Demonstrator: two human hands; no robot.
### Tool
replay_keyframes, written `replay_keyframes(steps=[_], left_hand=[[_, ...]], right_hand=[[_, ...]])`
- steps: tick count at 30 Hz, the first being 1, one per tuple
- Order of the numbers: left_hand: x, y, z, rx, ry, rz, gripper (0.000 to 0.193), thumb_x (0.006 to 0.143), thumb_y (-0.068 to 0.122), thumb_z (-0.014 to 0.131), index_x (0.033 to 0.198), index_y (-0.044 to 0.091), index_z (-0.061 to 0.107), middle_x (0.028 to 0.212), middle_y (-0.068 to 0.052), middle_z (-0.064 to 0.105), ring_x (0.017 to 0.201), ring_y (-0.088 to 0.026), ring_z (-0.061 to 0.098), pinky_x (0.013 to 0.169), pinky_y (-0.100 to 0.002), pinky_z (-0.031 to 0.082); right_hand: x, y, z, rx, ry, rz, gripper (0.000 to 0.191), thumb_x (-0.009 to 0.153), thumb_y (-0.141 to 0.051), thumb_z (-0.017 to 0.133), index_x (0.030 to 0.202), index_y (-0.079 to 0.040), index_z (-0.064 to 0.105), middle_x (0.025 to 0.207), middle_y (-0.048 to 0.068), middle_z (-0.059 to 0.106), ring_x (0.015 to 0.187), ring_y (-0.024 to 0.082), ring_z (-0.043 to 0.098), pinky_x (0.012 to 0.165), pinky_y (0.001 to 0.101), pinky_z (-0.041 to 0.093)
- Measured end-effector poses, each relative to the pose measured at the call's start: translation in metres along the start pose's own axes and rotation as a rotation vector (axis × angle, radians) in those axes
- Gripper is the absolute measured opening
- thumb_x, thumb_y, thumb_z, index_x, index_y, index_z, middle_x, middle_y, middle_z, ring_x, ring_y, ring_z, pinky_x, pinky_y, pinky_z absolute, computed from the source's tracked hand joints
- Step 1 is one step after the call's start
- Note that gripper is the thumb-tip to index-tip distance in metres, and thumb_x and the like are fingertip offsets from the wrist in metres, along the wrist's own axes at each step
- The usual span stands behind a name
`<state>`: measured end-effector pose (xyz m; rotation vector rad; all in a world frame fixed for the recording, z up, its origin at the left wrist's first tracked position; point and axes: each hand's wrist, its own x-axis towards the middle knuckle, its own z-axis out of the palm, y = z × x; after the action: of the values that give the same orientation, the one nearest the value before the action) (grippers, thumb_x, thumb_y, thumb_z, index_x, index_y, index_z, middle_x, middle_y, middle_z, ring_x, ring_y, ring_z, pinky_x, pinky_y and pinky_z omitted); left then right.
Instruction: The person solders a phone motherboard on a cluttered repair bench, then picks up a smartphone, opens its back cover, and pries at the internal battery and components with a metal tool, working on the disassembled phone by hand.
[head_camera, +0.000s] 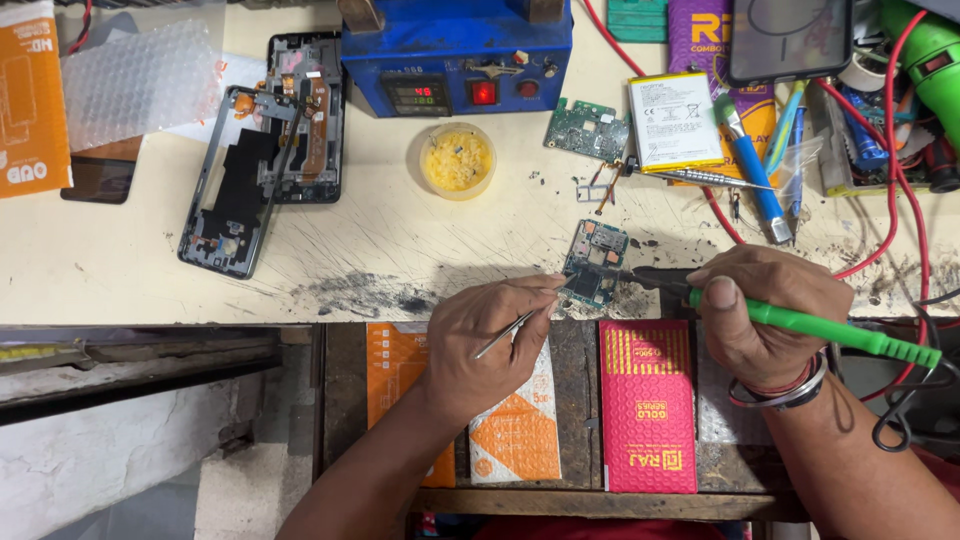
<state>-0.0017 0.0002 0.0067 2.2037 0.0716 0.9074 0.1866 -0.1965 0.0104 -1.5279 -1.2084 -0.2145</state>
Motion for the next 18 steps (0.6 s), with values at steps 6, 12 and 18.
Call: replay_keyframes(steps=[6, 12, 18], left_hand=[[0.0006, -0.0008, 0.001, 0.011, 0.01, 0.001, 0.018, 0.096, 0.003, 0.072, 0.104, 0.006, 0.057, 0.107, -0.012, 0.078, 0.102, -0.024, 0.079, 0.087, -0.035, 0.065], [0.0011, -0.0018, 0.002, 0.01, -0.005, 0.001, 0.019, 0.097, 0.003, 0.073, 0.104, 0.006, 0.056, 0.108, -0.011, 0.078, 0.103, -0.024, 0.079, 0.087, -0.034, 0.065], [0.0012, -0.0009, -0.0006, -0.002, 0.001, 0.003, 0.018, 0.095, 0.002, 0.072, 0.104, 0.006, 0.057, 0.108, -0.012, 0.077, 0.103, -0.024, 0.079, 0.088, -0.035, 0.065]], right_hand=[[0.0005, 0.0, 0.0006, 0.006, 0.008, 0.01, 0.032, 0.113, -0.022, 0.061, 0.09, -0.001, 0.056, 0.069, 0.01, 0.065, 0.064, 0.02, 0.071, 0.061, 0.0281, 0.058], [0.0023, -0.0007, -0.0005, 0.021, -0.015, 0.011, 0.031, 0.113, -0.021, 0.06, 0.09, -0.001, 0.056, 0.071, 0.011, 0.066, 0.065, 0.02, 0.071, 0.062, 0.0286, 0.059], [0.0029, -0.0006, 0.0008, 0.028, 0.001, 0.001, 0.031, 0.113, -0.021, 0.061, 0.09, -0.001, 0.056, 0.07, 0.01, 0.065, 0.065, 0.02, 0.071, 0.061, 0.0291, 0.059]])
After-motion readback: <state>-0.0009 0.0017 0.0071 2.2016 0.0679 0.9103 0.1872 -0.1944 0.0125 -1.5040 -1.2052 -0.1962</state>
